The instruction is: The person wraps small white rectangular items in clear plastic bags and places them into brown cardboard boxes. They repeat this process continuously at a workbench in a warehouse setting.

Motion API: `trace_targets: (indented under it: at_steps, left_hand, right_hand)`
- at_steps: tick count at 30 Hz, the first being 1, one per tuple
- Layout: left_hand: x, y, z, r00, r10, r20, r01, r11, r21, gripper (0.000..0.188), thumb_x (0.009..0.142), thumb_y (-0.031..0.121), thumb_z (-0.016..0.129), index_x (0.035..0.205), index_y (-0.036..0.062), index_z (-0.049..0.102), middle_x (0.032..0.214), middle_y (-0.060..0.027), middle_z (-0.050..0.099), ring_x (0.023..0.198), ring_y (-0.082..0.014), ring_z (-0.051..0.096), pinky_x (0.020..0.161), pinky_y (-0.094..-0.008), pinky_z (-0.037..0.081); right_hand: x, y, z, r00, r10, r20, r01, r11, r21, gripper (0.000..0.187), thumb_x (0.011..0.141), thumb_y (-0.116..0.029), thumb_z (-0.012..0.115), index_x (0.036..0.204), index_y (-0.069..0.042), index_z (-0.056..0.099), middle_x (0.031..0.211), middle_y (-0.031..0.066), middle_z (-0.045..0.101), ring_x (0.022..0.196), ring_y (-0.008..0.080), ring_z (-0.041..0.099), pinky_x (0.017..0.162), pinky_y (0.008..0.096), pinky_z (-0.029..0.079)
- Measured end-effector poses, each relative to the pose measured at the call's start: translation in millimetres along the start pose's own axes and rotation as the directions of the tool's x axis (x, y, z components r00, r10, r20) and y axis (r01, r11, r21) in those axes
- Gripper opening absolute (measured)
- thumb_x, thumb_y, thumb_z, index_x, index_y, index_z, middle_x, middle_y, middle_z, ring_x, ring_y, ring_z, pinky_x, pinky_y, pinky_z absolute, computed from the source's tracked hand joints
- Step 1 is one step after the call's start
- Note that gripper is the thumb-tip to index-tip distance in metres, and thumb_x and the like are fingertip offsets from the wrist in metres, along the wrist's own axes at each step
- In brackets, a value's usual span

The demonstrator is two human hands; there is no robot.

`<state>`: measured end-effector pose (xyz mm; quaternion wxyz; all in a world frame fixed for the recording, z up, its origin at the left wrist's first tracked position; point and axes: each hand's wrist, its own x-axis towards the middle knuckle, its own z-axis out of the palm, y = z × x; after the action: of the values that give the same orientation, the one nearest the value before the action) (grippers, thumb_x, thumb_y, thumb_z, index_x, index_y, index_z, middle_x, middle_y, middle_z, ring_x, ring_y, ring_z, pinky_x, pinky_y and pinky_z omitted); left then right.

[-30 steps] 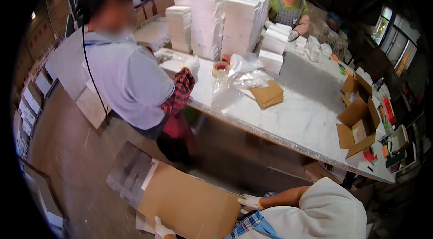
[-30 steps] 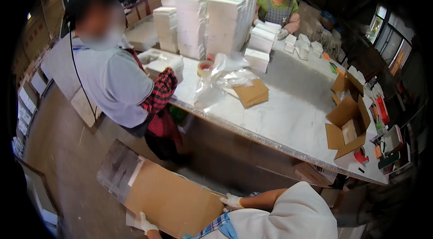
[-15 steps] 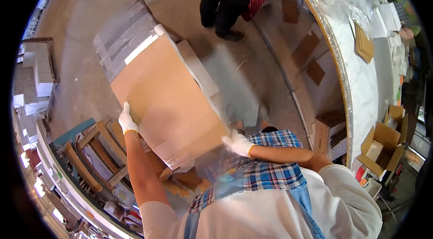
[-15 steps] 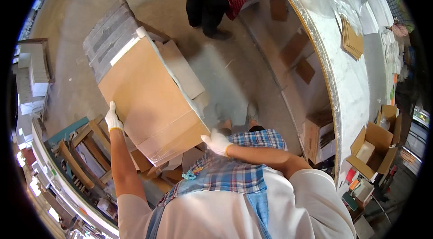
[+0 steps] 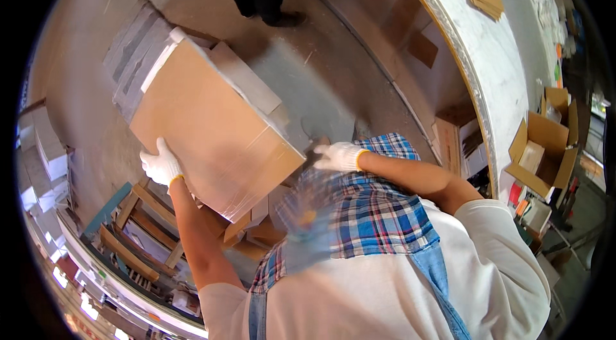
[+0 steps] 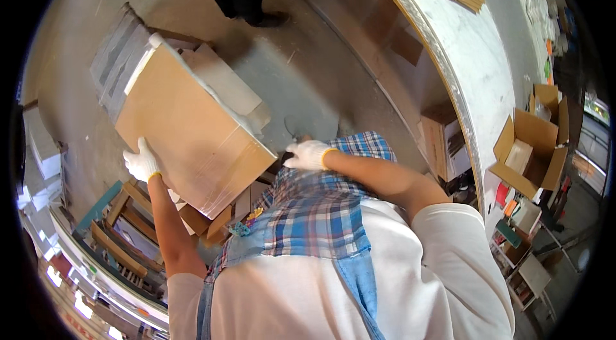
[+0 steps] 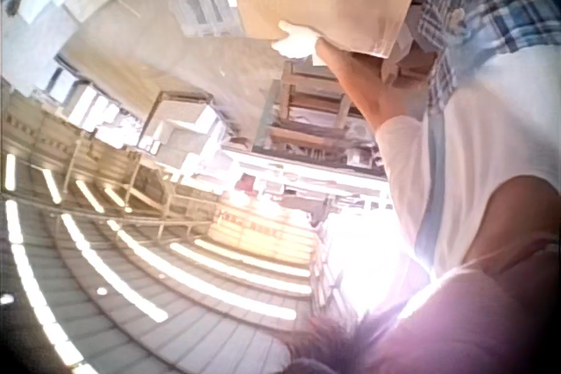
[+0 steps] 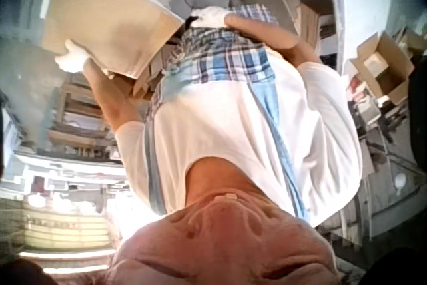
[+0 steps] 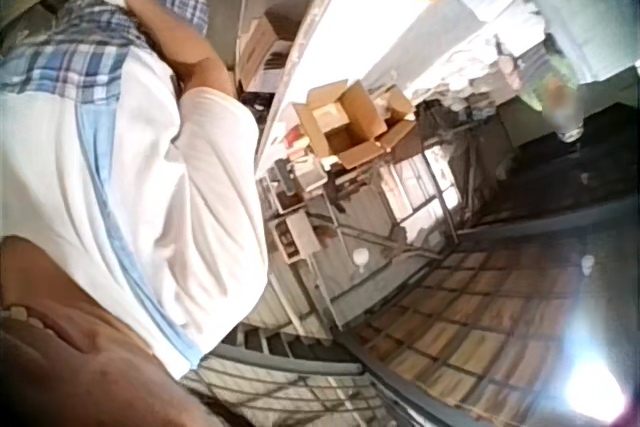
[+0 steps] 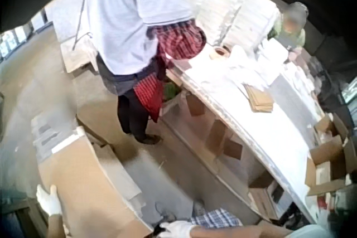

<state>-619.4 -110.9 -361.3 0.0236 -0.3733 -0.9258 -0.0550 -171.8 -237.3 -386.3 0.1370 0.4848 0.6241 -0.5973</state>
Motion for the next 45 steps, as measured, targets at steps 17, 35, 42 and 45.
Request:
trace_targets:
  at_steps: [17,35,42,45]
  left_hand:
    - [-301.1,205.4,-244.5,-0.427,0.677,0.600,-0.785,0.053,-0.618,0.022,0.094,0.024,0.060,0.099,0.0090,0.076,0.095,-0.0143,0.073,0.089,-0.0324,0.069,0.080,-0.0438,0.054]
    - [-443.7,441.6,-209.9,-0.807,0.464,0.364,-0.423,-0.025,-0.906,0.029,0.078,0.016,0.081,0.102,0.0018,0.074,0.096,-0.0098,0.072,0.089,-0.0229,0.067,0.083,-0.0342,0.054]
    - [-410.6,581.2,-187.4,-0.168,0.948,0.270,-0.451,0.170,-0.876,0.032,0.088,0.027,0.077,0.107,0.0019,0.075,0.096,-0.0111,0.077,0.093,-0.0197,0.071,0.085,-0.0336,0.055]
    - [-390.6,649.1,-187.2,-0.030,0.999,-0.041,-0.632,-0.050,-0.773,0.036,0.089,0.032,0.075,0.107,0.0016,0.075,0.101,-0.0169,0.076,0.094,-0.0280,0.073,0.085,-0.0372,0.055]
  right_hand:
    - [-377.9,141.6,-46.2,0.933,0.215,-0.289,-0.246,0.967,-0.072,0.043,0.099,-0.039,0.057,0.139,-0.023,0.059,0.119,0.0196,0.071,0.106,0.0401,0.070,0.090,0.0515,0.055]
    - [-509.6,266.3,13.9,0.831,0.310,-0.461,-0.129,0.915,0.382,0.047,0.101,-0.029,0.057,0.146,-0.016,0.056,0.138,0.0147,0.063,0.121,0.0320,0.065,0.100,0.0371,0.052]
    - [-480.4,257.4,-59.7,0.678,0.412,-0.609,-0.214,0.903,0.373,0.041,0.101,-0.031,0.060,0.139,-0.014,0.063,0.125,0.0176,0.070,0.113,0.0302,0.070,0.095,0.0353,0.054]
    - [-456.4,251.1,-94.2,0.581,0.454,-0.676,-0.178,0.881,0.439,0.040,0.101,-0.032,0.061,0.135,-0.013,0.066,0.120,0.0189,0.073,0.109,0.0294,0.072,0.093,0.0345,0.055]
